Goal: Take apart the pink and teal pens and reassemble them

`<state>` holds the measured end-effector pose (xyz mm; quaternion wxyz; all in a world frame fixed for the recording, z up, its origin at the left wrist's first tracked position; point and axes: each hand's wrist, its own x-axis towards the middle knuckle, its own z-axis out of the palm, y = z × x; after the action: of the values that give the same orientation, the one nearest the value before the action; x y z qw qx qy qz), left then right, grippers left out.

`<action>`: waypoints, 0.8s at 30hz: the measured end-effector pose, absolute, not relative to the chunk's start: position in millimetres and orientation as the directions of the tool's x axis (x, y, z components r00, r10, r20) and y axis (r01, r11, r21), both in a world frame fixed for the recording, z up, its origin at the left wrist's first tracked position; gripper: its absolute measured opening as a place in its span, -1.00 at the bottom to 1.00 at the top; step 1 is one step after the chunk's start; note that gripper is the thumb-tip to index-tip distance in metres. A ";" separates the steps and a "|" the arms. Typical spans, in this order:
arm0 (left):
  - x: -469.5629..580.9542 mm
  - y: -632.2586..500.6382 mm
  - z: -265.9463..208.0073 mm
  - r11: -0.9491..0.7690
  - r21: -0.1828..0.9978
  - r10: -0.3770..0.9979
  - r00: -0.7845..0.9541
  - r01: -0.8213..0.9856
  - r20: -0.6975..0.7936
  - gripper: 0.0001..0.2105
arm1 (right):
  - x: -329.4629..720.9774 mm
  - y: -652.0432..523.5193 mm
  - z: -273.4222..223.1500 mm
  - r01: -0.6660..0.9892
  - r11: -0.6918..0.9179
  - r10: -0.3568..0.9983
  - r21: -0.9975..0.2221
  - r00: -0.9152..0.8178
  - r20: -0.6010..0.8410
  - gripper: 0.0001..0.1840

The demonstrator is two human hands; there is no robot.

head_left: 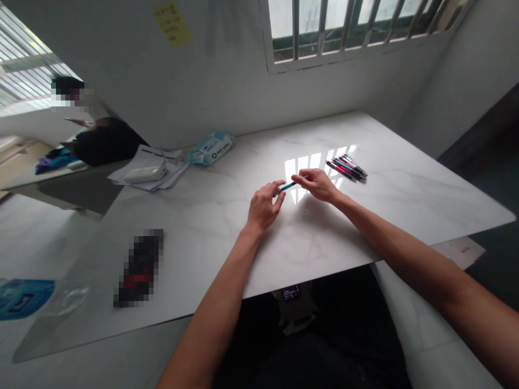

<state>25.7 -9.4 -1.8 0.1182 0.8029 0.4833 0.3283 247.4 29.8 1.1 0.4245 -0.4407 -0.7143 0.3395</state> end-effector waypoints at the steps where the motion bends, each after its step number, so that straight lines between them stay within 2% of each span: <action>1: 30.4 -11.7 -2.7 -0.525 0.504 0.843 0.339 0.686 0.417 -0.69 | 245.4 28.3 0.5 0.347 0.386 0.914 -0.855 -0.272 0.302 -0.21; 4: 39.8 -15.9 -3.7 -0.534 0.499 0.839 0.354 0.682 0.414 -0.70 | 241.1 25.9 -1.7 0.344 0.384 0.906 -0.857 -0.319 0.278 -0.16; 8: 38.8 -16.5 -2.7 -0.491 0.515 0.860 0.300 0.703 0.412 -0.73 | 242.2 28.8 -2.9 0.351 0.359 0.931 -0.865 -0.207 0.302 -0.15; 10: 36.2 -16.3 -2.6 -0.466 0.512 0.874 0.284 0.721 0.395 -0.72 | 243.8 30.6 -2.8 0.350 0.370 0.924 -0.860 -0.233 0.303 -0.16; 13: 34.2 -15.9 -3.3 -0.424 0.494 0.895 0.266 0.759 0.358 -0.68 | 244.3 31.3 -2.9 0.308 0.371 0.911 -0.876 -0.306 0.278 -0.19; 19: 33.8 -13.8 -4.3 -0.362 0.512 0.927 0.242 0.779 0.288 -0.63 | 243.8 30.5 -2.2 0.292 0.428 0.890 -0.855 -0.298 0.344 -0.34; 24: 33.0 -13.5 -4.1 -0.353 0.544 0.930 0.223 0.761 0.291 -0.63 | 244.9 29.4 0.3 0.241 0.417 0.889 -0.876 -0.308 0.338 -0.41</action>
<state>33.0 -13.5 -4.1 0.1447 0.7686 0.5501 0.2926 244.9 29.4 0.3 0.4375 -0.3930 -0.7191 0.3701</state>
